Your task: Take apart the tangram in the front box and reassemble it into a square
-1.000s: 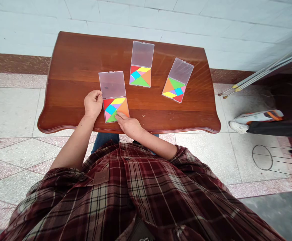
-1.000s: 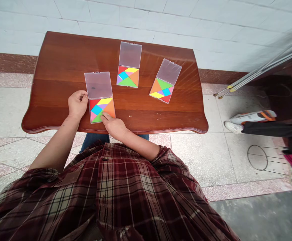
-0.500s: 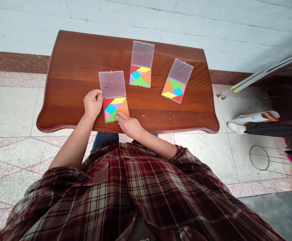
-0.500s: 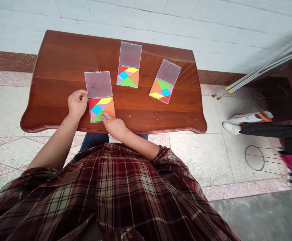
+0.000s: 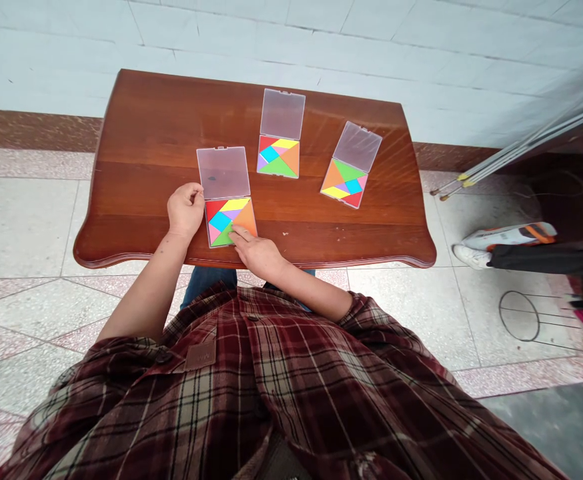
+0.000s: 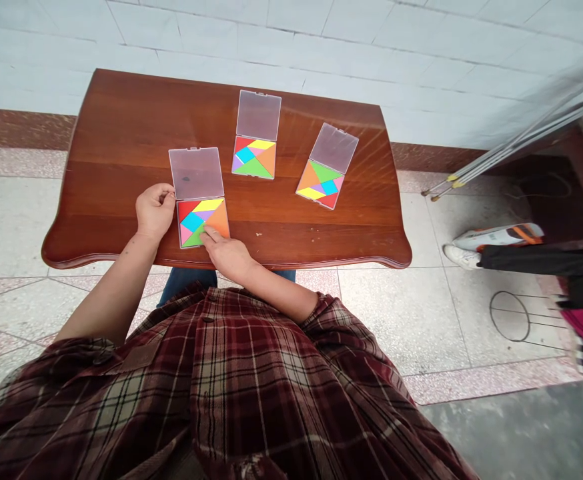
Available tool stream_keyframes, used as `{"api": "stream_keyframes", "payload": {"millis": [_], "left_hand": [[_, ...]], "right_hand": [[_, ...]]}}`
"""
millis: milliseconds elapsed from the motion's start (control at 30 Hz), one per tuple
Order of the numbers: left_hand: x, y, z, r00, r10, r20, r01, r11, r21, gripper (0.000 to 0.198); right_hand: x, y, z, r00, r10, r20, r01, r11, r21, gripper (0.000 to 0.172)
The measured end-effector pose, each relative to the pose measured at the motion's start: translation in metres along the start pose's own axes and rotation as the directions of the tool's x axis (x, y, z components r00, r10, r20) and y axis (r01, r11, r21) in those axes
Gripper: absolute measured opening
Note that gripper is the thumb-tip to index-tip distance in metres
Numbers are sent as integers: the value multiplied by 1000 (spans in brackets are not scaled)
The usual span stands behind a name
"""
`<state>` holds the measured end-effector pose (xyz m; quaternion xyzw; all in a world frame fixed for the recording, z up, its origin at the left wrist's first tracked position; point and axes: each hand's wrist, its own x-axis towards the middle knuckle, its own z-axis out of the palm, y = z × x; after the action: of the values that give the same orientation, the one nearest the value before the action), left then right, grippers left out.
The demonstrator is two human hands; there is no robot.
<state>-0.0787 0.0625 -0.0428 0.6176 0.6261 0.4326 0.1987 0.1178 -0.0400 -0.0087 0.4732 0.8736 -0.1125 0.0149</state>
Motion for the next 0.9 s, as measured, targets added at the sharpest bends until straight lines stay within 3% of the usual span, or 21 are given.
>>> {"api": "stream_keyframes", "payload": {"millis": [900], "left_hand": [[-1,-2,0,1000,20,-1,-20,1000,-3,11]], "right_hand": [[0,-2,-4,1000,19,25,-19,1000,20,48]]}}
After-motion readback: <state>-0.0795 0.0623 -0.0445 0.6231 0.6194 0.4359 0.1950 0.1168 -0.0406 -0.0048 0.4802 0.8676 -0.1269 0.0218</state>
